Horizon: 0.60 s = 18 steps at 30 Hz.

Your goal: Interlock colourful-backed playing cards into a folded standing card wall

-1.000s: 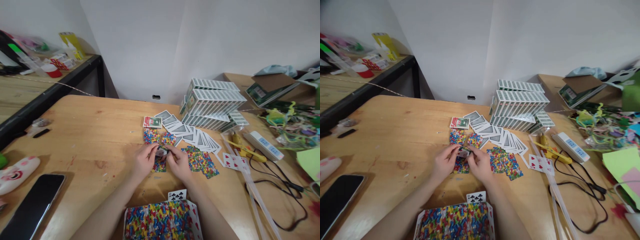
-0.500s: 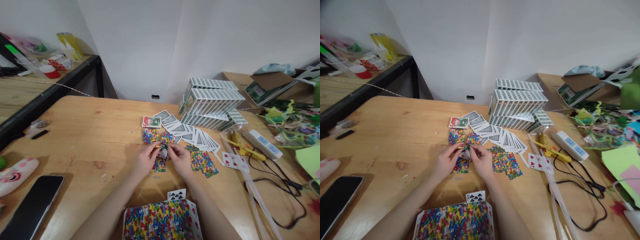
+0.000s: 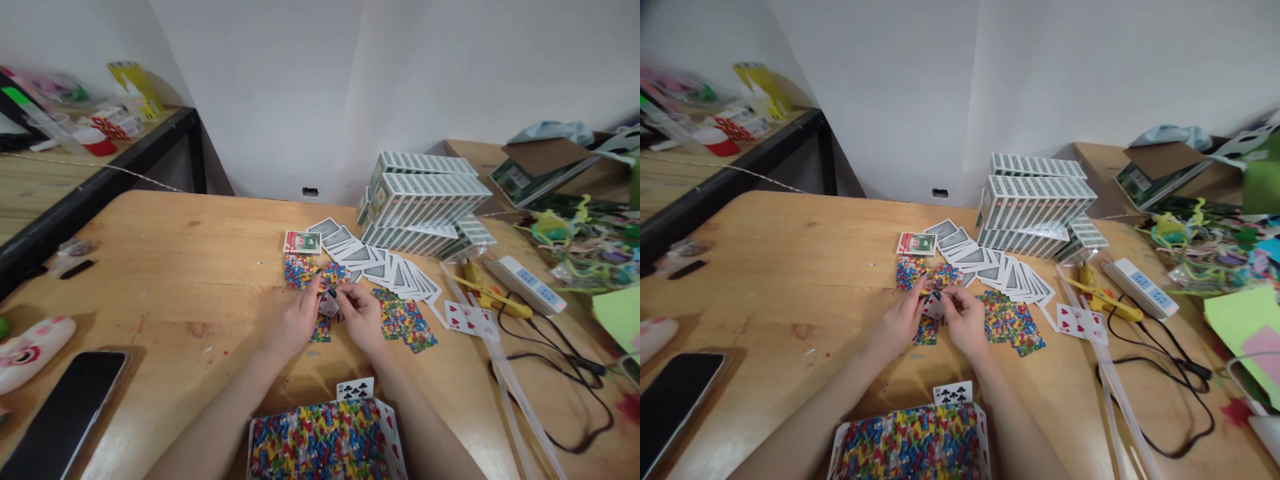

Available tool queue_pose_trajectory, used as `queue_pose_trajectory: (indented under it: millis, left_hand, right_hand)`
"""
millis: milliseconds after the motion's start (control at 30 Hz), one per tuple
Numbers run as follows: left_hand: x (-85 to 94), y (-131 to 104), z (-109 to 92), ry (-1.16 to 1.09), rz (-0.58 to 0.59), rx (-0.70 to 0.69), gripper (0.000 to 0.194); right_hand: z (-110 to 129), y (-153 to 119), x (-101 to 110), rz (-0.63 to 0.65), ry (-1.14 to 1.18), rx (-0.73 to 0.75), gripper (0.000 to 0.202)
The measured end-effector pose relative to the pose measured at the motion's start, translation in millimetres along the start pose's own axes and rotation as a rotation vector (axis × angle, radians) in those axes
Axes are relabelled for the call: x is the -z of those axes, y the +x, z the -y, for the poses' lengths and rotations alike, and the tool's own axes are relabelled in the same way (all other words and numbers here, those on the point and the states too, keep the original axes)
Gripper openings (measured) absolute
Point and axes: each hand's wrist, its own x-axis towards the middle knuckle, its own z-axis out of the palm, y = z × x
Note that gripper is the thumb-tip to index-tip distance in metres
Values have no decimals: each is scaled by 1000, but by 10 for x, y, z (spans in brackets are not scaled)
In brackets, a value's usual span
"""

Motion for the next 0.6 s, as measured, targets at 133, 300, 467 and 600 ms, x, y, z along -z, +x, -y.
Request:
queue_pose_trajectory:
  millis: [133, 300, 467, 600]
  left_hand:
    - [-6, -8, 20, -78, 8, -24, 53]
    - [30, -11, 18, -226, 29, -3, 51]
    - [47, 15, 21, -359, -32, 44, 35]
    - [28, 27, 50, -372, -98, 38, 22]
  right_hand:
    - [-10, 6, 4, -12, 21, -26, 22]
    - [-17, 20, 13, -44, 24, -15, 17]
    - [-8, -24, -3, -63, -172, 117, 12]
    - [-6, -74, -11, -76, -410, 291, 13]
